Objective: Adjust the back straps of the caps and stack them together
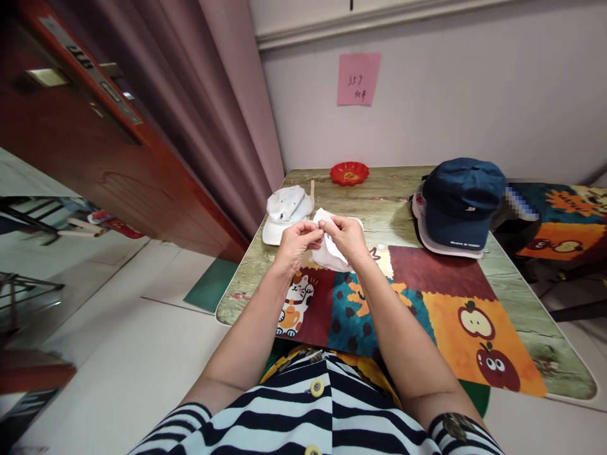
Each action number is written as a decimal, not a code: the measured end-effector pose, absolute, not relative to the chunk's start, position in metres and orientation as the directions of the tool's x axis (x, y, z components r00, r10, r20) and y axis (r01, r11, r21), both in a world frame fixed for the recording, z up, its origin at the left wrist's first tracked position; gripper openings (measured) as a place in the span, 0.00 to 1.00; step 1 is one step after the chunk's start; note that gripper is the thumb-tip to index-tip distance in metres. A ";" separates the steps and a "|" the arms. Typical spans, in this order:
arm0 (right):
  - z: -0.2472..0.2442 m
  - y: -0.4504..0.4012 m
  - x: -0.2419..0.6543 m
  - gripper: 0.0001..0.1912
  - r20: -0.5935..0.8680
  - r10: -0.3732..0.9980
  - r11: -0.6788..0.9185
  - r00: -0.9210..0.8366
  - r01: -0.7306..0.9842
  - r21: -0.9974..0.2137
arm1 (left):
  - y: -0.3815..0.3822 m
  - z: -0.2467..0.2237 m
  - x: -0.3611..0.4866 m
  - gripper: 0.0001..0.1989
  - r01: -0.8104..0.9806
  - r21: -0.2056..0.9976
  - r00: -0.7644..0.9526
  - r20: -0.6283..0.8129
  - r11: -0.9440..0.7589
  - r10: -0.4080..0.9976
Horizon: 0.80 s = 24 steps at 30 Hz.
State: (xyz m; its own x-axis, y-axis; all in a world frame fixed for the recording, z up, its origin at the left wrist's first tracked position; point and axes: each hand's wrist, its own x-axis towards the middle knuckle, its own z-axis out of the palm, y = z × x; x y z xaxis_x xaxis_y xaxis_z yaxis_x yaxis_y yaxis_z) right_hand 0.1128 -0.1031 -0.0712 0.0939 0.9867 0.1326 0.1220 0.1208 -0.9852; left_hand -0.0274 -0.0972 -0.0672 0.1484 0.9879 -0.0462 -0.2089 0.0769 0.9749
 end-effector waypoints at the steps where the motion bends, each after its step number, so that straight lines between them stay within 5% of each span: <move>1: -0.073 -0.102 0.112 0.26 0.144 0.985 0.131 0.095 0.129 -0.983 | -0.098 -0.067 -0.026 0.16 -0.221 0.972 0.146 -0.040 0.072 0.988; 10: -0.077 -0.106 0.121 0.27 0.218 0.959 0.182 0.180 0.195 -0.964 | -0.095 -0.074 -0.027 0.11 -0.279 0.956 -0.006 -0.097 0.092 0.995; 14: -0.070 -0.114 0.129 0.21 0.334 0.883 0.173 0.330 0.431 -0.885 | -0.090 -0.073 -0.033 0.08 -0.297 0.952 -0.066 -0.095 0.072 0.993; 24: -0.067 -0.126 0.120 0.16 0.325 0.901 0.105 0.286 0.585 -0.804 | -0.088 -0.073 -0.039 0.07 -0.527 0.765 0.227 -0.293 0.370 0.929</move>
State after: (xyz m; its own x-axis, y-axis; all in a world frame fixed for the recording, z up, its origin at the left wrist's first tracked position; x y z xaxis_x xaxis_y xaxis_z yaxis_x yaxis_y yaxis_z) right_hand 0.1196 -0.1264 -0.0665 0.2863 0.9012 0.3254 0.5851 0.1045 -0.8042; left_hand -0.0391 -0.0879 -0.0730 0.2265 0.9289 -0.2930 -0.5274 0.3699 0.7649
